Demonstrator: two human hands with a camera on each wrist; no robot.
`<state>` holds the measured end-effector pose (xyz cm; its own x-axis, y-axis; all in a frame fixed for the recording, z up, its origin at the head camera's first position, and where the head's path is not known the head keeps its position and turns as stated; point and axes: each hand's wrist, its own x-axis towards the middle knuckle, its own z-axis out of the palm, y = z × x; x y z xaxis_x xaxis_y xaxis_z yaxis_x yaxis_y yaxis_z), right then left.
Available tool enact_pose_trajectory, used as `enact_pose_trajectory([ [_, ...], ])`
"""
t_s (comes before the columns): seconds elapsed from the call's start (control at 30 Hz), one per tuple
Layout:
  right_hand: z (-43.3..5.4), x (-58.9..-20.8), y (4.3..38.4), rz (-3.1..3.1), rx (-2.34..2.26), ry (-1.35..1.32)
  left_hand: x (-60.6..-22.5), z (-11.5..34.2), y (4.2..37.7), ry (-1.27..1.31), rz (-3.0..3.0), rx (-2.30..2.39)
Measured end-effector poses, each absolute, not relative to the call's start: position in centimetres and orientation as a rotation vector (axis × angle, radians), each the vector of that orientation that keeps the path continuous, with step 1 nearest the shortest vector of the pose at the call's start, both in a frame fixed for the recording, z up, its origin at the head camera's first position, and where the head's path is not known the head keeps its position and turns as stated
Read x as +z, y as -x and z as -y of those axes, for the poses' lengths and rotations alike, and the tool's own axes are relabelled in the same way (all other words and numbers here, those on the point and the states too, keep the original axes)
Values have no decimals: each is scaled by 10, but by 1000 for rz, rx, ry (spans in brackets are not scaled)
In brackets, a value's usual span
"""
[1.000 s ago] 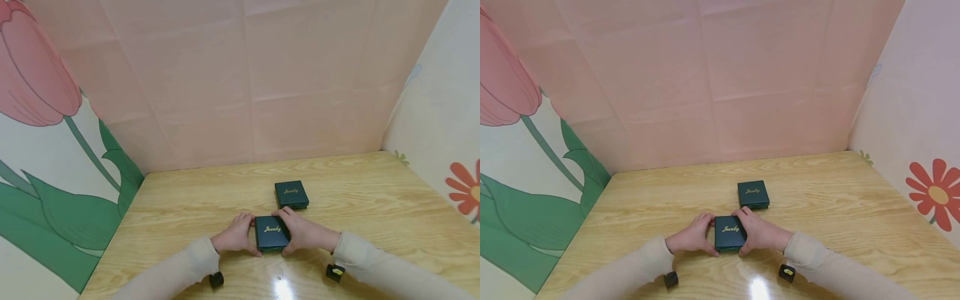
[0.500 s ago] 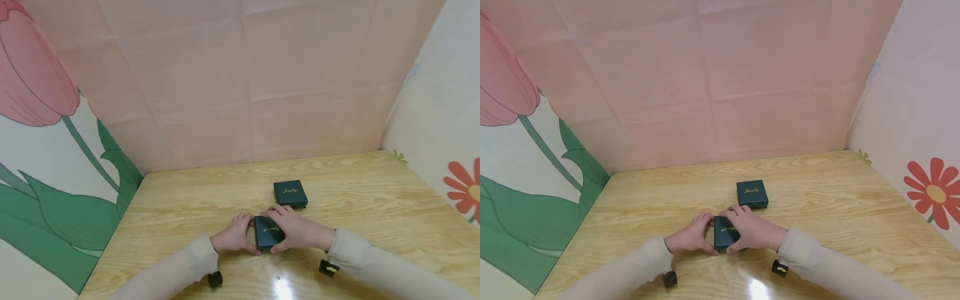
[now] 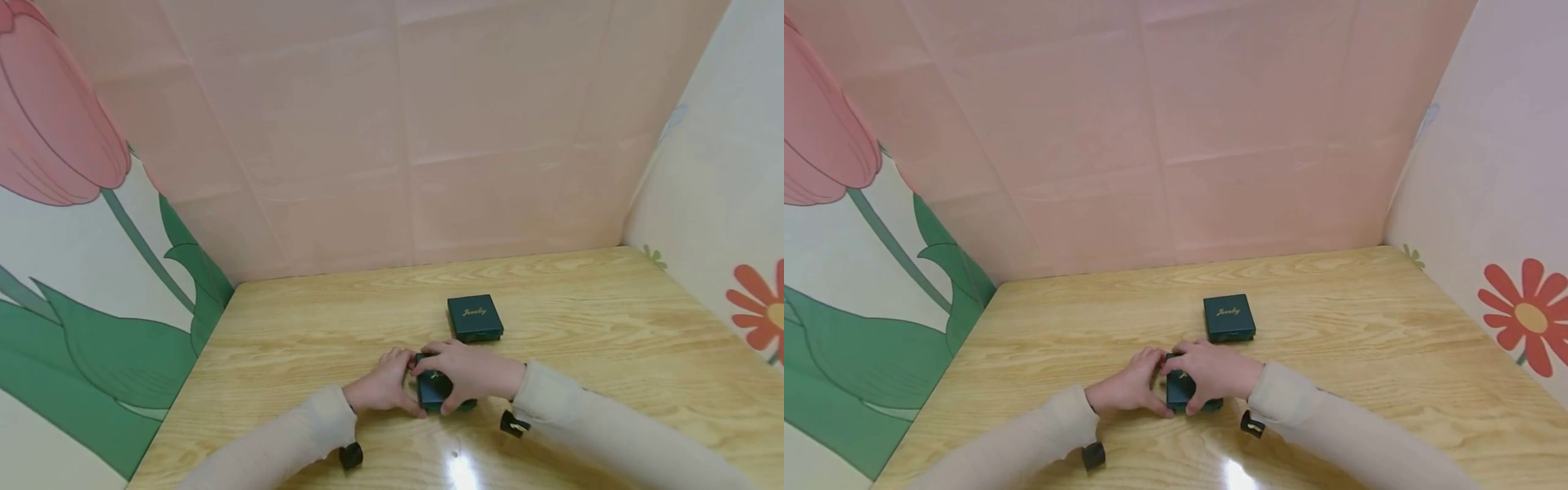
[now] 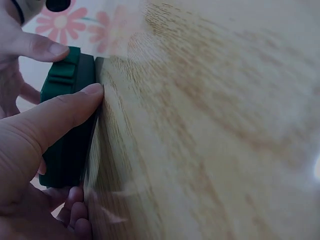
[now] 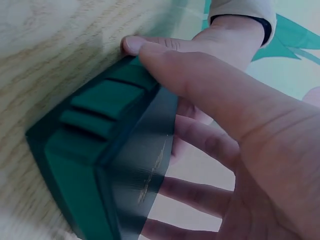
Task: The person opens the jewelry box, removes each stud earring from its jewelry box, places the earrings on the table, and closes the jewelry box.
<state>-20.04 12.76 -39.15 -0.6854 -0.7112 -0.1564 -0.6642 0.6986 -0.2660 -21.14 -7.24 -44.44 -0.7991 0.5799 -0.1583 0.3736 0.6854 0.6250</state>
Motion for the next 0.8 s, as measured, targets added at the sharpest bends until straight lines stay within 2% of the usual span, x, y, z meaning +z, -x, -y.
enact_pose_trajectory([
  [0.3, -121, -389, 203, -2661, -195, 1020, -446, 74, 212, -754, -2520, 861],
  [0.8, -124, -389, 203, -2691, -219, 1069, -446, 72, 212, -760, -2544, 823],
])
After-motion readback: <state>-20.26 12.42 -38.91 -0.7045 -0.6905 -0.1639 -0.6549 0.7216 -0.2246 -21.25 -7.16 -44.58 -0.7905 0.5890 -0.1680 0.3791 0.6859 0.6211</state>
